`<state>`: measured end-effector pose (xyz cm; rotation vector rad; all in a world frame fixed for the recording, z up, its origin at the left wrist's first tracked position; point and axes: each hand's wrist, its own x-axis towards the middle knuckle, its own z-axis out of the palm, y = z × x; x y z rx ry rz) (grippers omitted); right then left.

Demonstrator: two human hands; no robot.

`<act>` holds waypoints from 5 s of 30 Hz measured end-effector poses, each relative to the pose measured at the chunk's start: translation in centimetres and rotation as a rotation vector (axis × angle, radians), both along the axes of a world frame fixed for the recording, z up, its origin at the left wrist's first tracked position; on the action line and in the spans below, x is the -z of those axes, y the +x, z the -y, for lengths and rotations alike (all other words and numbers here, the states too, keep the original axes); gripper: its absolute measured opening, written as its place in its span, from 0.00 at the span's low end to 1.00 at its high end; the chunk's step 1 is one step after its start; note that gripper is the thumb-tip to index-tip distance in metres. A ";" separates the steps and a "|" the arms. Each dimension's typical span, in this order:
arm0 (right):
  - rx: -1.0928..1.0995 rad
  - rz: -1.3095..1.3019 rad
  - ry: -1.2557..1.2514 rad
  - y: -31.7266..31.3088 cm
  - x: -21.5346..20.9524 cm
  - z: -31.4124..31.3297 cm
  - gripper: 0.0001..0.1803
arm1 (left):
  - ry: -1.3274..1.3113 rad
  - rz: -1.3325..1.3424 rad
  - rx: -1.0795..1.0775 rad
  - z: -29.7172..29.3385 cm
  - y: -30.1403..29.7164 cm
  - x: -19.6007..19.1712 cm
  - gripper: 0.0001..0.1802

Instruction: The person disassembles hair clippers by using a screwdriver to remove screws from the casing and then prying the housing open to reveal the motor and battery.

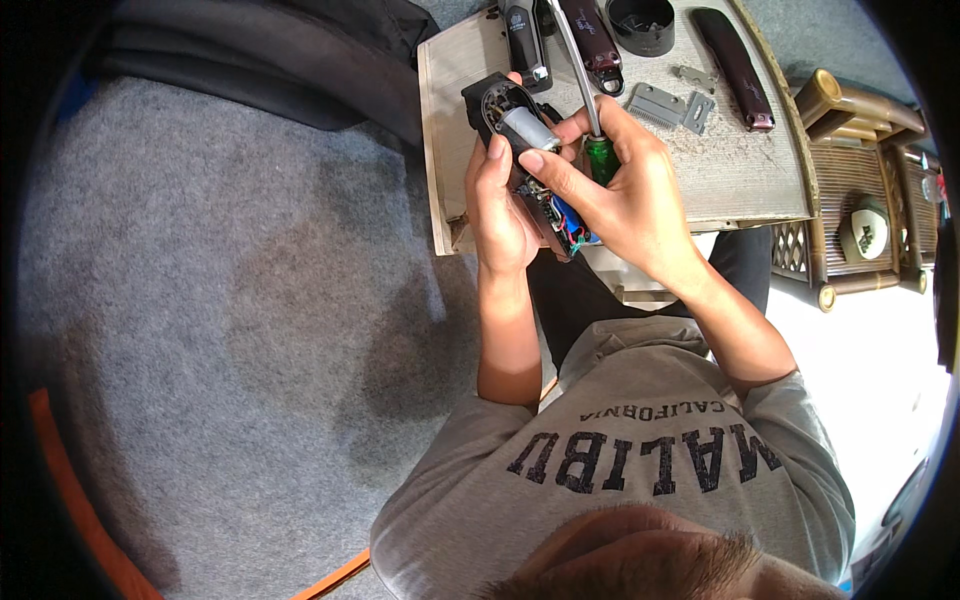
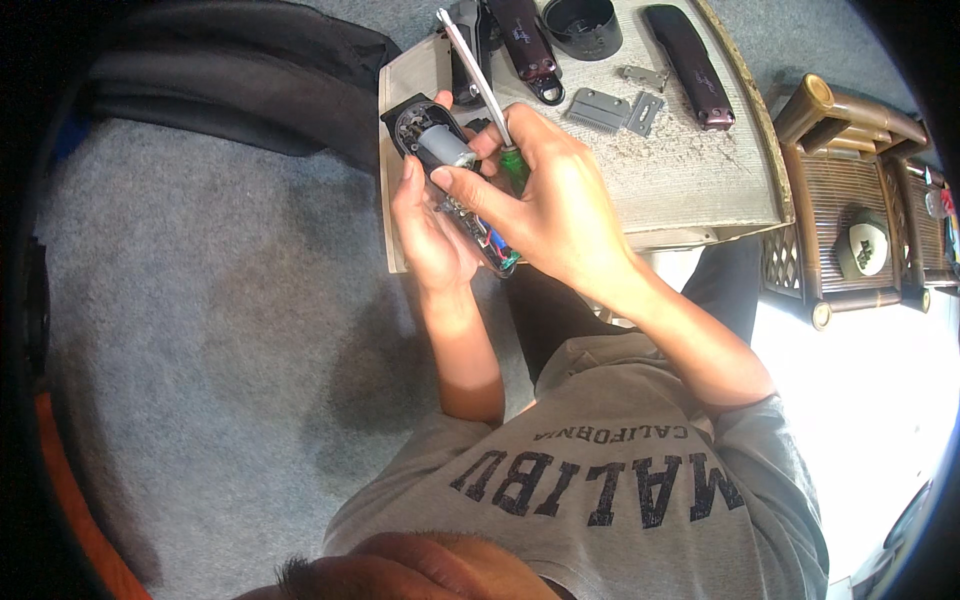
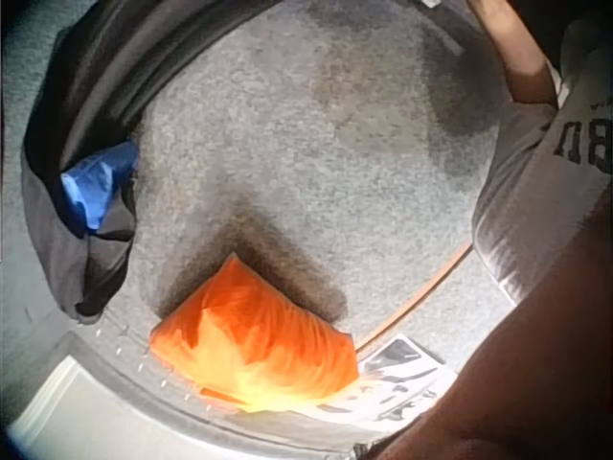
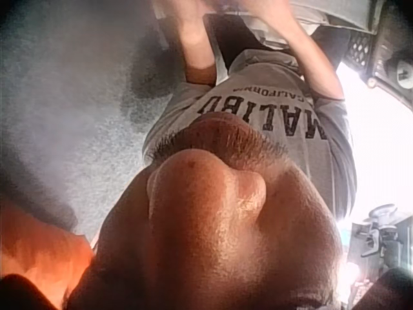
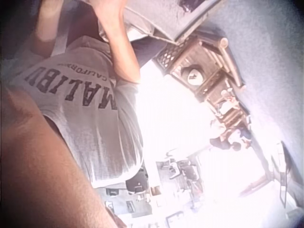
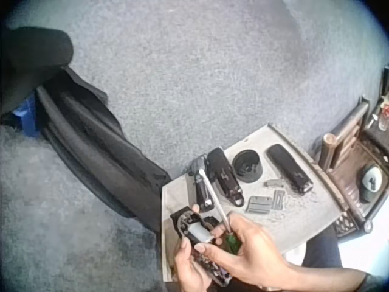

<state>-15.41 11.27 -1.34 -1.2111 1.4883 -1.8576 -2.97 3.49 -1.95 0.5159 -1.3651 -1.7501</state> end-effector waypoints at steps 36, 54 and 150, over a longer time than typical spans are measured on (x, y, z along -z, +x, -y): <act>0.055 -0.039 -0.005 0.1 0.2 0.0 0.21 | -0.119 0.014 -0.092 -0.7 -1.0 -1.2 0.22; -0.087 0.000 0.005 -0.1 0.2 0.0 0.12 | 0.106 -0.016 -0.149 0.1 0.0 -0.9 0.18; -0.116 0.040 0.088 -0.2 -0.7 -0.1 0.09 | -0.040 -0.020 -0.135 -0.1 0.0 -1.4 0.25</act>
